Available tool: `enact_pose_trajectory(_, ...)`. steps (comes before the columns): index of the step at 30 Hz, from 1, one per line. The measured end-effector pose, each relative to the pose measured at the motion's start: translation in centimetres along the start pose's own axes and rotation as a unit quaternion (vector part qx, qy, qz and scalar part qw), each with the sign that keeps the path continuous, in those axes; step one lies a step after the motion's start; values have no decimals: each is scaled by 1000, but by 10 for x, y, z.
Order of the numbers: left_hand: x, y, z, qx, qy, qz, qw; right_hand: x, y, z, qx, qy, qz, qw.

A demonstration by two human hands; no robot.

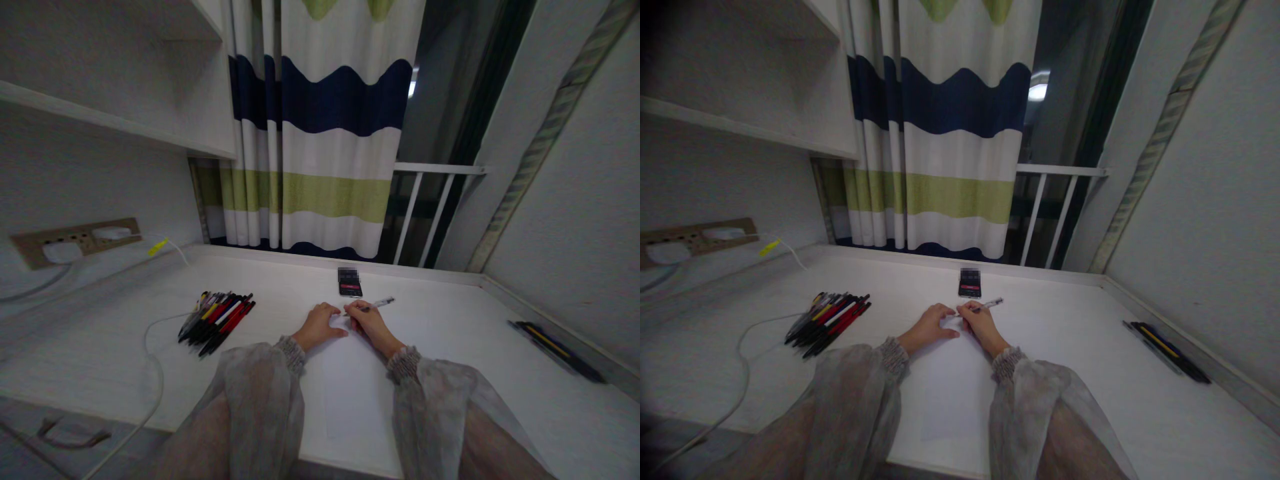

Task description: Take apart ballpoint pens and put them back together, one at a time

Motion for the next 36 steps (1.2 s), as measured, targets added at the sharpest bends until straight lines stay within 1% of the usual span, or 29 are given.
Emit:
enact_pose_trajectory(2, 0, 0, 0, -4, -3, 1, 1000, 3, 0, -4, -11, 44, 9, 999)
enact_pose_trajectory(3, 1, 0, 0, -6, -4, 2, 1000, 5, 0, -8, -26, 75, 13, 997)
enact_pose_trajectory(6, 0, -1, -1, -4, -4, 3, 1000, 8, 0, -28, -94, 155, 11, 983)
enact_pose_trajectory(8, -1, -1, -2, -2, -4, 4, 1000, 13, -1, -42, -132, 154, -7, 979)
enact_pose_trajectory(10, -1, -2, -2, -2, -5, 1, 1000, 17, -2, -53, -154, 135, -25, 979)
enact_pose_trajectory(15, -1, -1, -3, 1, -10, -3, 1000, 21, -4, -65, -184, 120, -39, 975)
enact_pose_trajectory(18, -1, -2, -3, 0, -14, -1, 1000, 28, -5, -65, -179, 116, -69, 974)
enact_pose_trajectory(21, -1, -2, -3, 3, -17, 0, 1000, 34, -6, -60, -160, 98, -92, 978)
enact_pose_trajectory(29, -1, -1, -2, 4, -14, -1, 1000, 33, -6, -57, -150, 72, -84, 983)
enact_pose_trajectory(32, -1, -1, -2, 4, -13, 0, 1000, 29, -5, -54, -139, 59, -65, 986)
enact_pose_trajectory(34, 0, -1, -2, 5, -15, -2, 1000, 22, -3, -54, -135, 69, -26, 988)
enact_pose_trajectory(36, 1, -2, -2, 2, -20, -3, 1000, 15, -2, -59, -136, 86, 22, 987)
Point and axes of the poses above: each hand's wrist, its own y-axis towards the middle knuckle, its own z-axis out of the palm, x = y × z, the point moved 9 cm from there along y, towards the middle knuckle, and after that the axes turned 11 degrees about y, right-handed, at the moved point
